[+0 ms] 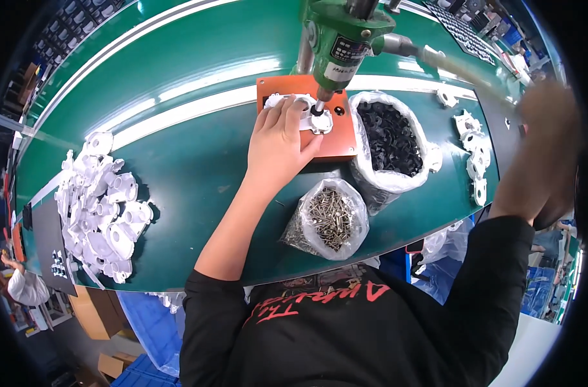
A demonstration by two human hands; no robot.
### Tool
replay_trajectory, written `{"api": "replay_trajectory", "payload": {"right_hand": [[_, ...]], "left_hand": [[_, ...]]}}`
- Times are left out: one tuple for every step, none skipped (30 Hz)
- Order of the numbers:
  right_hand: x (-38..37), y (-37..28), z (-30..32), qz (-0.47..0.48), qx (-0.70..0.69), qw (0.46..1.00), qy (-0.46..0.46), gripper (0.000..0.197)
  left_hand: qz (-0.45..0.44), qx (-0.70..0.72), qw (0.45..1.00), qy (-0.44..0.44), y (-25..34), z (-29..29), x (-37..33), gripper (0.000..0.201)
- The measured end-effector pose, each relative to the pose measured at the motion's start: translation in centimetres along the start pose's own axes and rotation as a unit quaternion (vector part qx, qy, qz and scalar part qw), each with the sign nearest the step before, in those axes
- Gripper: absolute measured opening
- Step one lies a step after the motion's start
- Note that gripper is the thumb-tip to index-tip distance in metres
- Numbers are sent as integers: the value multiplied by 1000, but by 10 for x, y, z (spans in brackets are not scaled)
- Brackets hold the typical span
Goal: Assembling white plastic parts with metal inserts using a manual press machine on a factory assembly line.
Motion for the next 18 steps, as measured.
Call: {"api": "replay_trajectory", "payload": {"right_hand": [[-65,-88,-126,6,-316,933,-175,37],[-78,-112,-171,-52,-114,863,-489,38],[-65,-110,-202,-63,-65,862,-498,37],[-48,-111,-217,-98,1,856,-508,37],[-44,-112,-218,-102,5,855,-508,37],[-42,-112,-217,-119,26,864,-489,36],[-40,-113,-215,-136,48,871,-469,35],[-38,-114,-214,-141,52,872,-466,35],[-38,-113,-214,-141,39,883,-447,37],[-39,-111,-213,-141,25,893,-427,38],[-41,-108,-210,-127,-49,918,-373,39],[-47,-102,-206,-105,-127,934,-317,41],[-54,-94,-192,-103,-206,926,-300,40],[-48,-85,-181,-207,-330,911,-138,54],[-53,-71,-157,-139,-325,935,-30,57],[-61,-61,-138,-215,-340,912,76,61],[-47,-25,-98,-125,-362,922,51,56],[-71,-31,-103,-214,-396,843,294,39]], "left_hand": [[21,-26,999,-12,-10,5,9,61],[16,-16,1000,-19,-5,3,6,63],[27,-28,999,-21,-12,9,12,63],[22,-16,999,-26,-7,9,8,66],[22,-12,999,-30,-3,8,6,69],[15,-8,999,-31,0,6,4,69],[33,-4,999,-40,0,2,2,69],[51,-1,998,-48,0,-1,1,69],[48,-4,998,-46,-1,0,0,69],[72,-3,995,-66,-4,0,-1,69],[95,-2,992,-86,-9,0,-2,68],[98,-10,992,-81,-18,3,0,68],[54,-44,994,-79,-25,0,-1,65],[11,-80,994,-76,-31,0,-4,61],[6,-78,994,-73,-30,1,-13,61],[28,-45,991,-120,-33,-1,-21,58],[34,-5,985,-171,-25,-7,-32,54],[26,-5,984,-173,-25,-7,-36,54]]}}
Point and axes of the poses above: each hand's wrist, its own x-axis away from the middle knuckle, its own z-axis out of the back of the hand, y = z × x, the point moved 3 cm from there along -x, towards the middle knuckle, and after that the axes turned 8 degrees about z, right-handed, at the moved point
